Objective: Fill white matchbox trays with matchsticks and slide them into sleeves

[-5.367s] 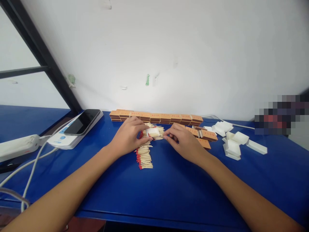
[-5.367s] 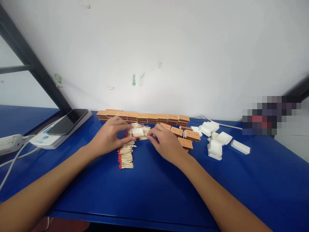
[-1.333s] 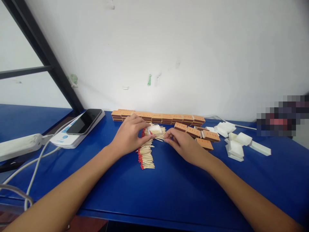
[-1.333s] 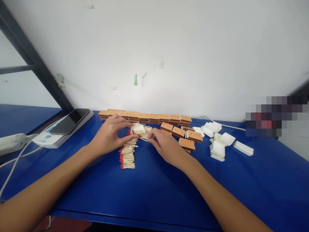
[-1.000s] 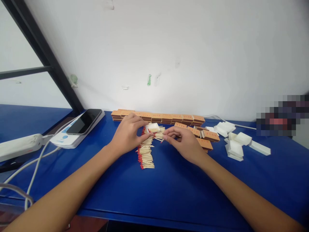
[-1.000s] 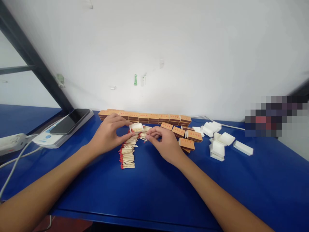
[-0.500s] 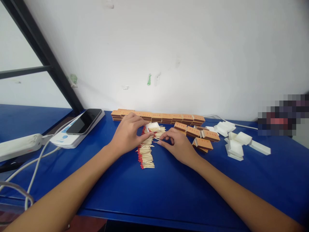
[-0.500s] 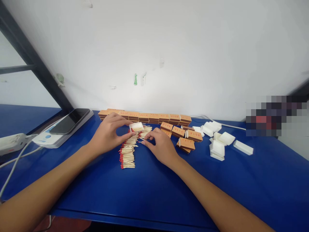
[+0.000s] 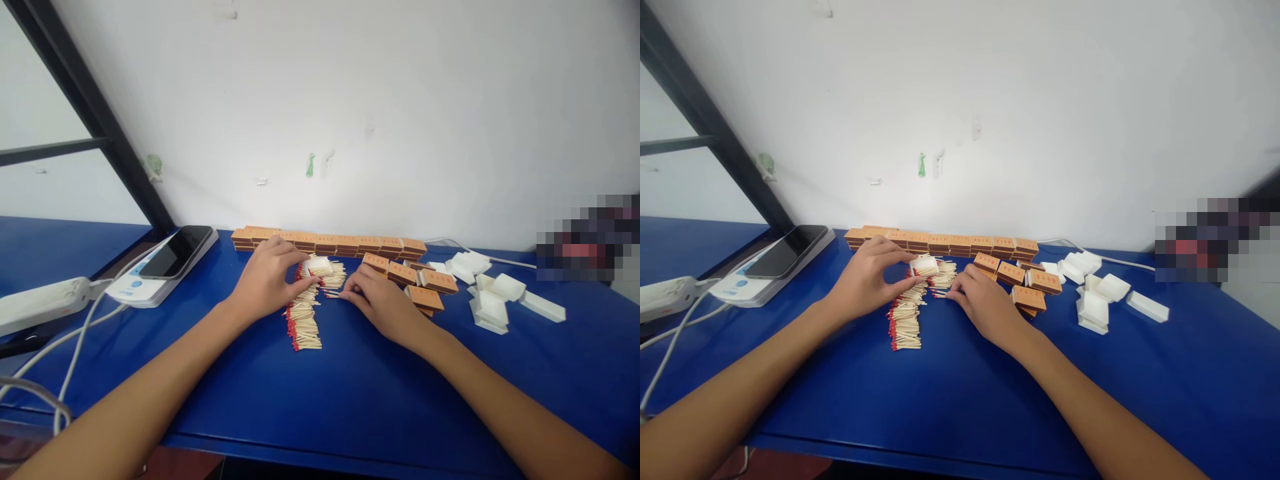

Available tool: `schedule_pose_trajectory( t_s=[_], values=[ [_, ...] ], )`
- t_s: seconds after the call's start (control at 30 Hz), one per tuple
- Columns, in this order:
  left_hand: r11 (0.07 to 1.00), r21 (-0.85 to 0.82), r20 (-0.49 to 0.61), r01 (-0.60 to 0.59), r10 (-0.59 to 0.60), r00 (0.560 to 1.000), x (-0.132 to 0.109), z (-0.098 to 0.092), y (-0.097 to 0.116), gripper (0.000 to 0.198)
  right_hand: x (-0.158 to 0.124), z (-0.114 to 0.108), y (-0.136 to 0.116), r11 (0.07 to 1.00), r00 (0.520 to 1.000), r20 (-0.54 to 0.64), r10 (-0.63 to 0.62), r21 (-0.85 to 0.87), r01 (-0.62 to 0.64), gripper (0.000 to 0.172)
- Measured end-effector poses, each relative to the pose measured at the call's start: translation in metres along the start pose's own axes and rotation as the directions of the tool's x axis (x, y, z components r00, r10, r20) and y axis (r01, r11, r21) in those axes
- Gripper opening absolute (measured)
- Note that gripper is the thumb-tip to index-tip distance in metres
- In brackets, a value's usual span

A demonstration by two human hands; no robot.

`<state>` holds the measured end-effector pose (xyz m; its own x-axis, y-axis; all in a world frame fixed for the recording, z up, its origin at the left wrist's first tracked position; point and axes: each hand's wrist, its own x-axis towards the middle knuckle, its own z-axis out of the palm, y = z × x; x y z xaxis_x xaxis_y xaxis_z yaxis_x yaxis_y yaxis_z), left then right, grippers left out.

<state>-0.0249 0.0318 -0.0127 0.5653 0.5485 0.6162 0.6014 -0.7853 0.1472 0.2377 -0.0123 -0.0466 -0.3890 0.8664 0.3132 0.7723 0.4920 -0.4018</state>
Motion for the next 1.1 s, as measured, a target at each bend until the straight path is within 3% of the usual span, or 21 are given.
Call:
schedule_pose_trajectory(
  t_s=[0.3, 0.77, 0.97, 1.1],
  values=[
    [1.000, -0.009, 0.010, -0.001, 0.001, 1.000, -0.001, -0.001, 0.000, 0.035, -0.002, -0.010, -0.001, 0.998, 0.997, 0.077, -0.016, 0.058, 0.012, 0.011],
    [0.999, -0.045, 0.058, -0.020, 0.023, 0.998, 0.000, 0.000, 0.004, 0.038, -0.001, -0.015, 0.005, 0.998, 0.995, 0.093, -0.024, 0.063, 0.019, 0.015],
    [0.992, -0.124, 0.176, 0.008, 0.014, 0.984, 0.001, -0.001, 0.017, 0.040, -0.001, -0.044, 0.015, 0.997, 0.999, -0.052, 0.011, 0.077, -0.007, 0.016],
    [0.988, -0.149, 0.270, 0.037, 0.005, 0.963, -0.002, 0.005, 0.027, 0.041, -0.001, -0.035, 0.001, 0.994, 0.999, -0.043, -0.027, 0.104, 0.032, 0.013]
  ],
)
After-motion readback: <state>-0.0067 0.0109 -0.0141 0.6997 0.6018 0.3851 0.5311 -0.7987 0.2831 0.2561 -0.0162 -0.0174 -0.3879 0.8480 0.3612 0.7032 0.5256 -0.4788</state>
